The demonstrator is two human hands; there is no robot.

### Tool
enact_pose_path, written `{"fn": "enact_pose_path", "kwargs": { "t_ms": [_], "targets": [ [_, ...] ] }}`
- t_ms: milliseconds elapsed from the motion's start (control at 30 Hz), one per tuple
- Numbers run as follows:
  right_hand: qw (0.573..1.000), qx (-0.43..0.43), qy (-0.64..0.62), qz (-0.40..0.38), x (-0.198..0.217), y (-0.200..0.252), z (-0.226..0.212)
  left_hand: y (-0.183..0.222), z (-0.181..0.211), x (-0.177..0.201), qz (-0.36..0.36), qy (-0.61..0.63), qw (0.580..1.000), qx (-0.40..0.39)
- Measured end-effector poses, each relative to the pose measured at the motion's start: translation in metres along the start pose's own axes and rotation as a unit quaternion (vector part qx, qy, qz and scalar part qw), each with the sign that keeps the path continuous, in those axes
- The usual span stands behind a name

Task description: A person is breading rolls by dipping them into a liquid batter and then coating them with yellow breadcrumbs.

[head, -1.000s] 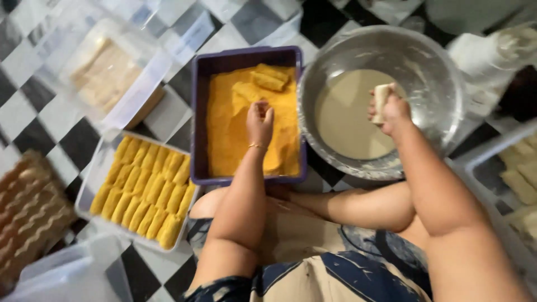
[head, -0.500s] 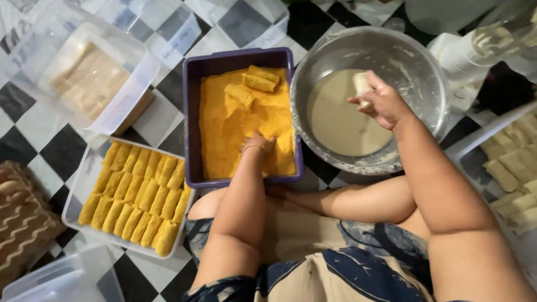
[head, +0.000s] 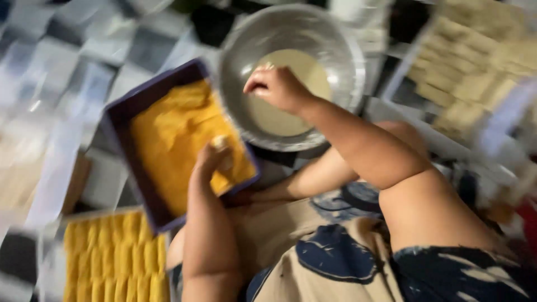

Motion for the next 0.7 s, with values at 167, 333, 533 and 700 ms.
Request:
{"fn": "enact_pose_path", "kwargs": {
  "t_ms": [167,333,533,700],
  "targets": [
    [0.979,-0.131,0.024,0.153,0.196,0.125,0.125,0.023,0.064,0.041,0.166,-0.158,0.973,-0.015],
    [0.662,-0.708,0.213,0.122,0.293,0.401,0.334,0.03,0.022,0.073,0.255,-0.073,0.939,0.218],
    [0.619,-0.73,0.251,0.145,0.264,0.524,0.451,0.045,0.058,0.043,0.108,0.133,0.981,0.095],
    [0.682,-0.667,0.296,0.056,0.26,0.514,0.441,0.05,0.068,0.032,0.137,0.335,0.93,0.06]
  ]
}}
Point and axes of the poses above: each hand's wrist, its own y-axis away from the middle knuckle, its own x-axis out of the back of the hand, z = x × y, the point moved 7 cm from there along -y, towards the middle knuckle, and after that the axes turned 2 degrees about z, right-handed, at the moved point
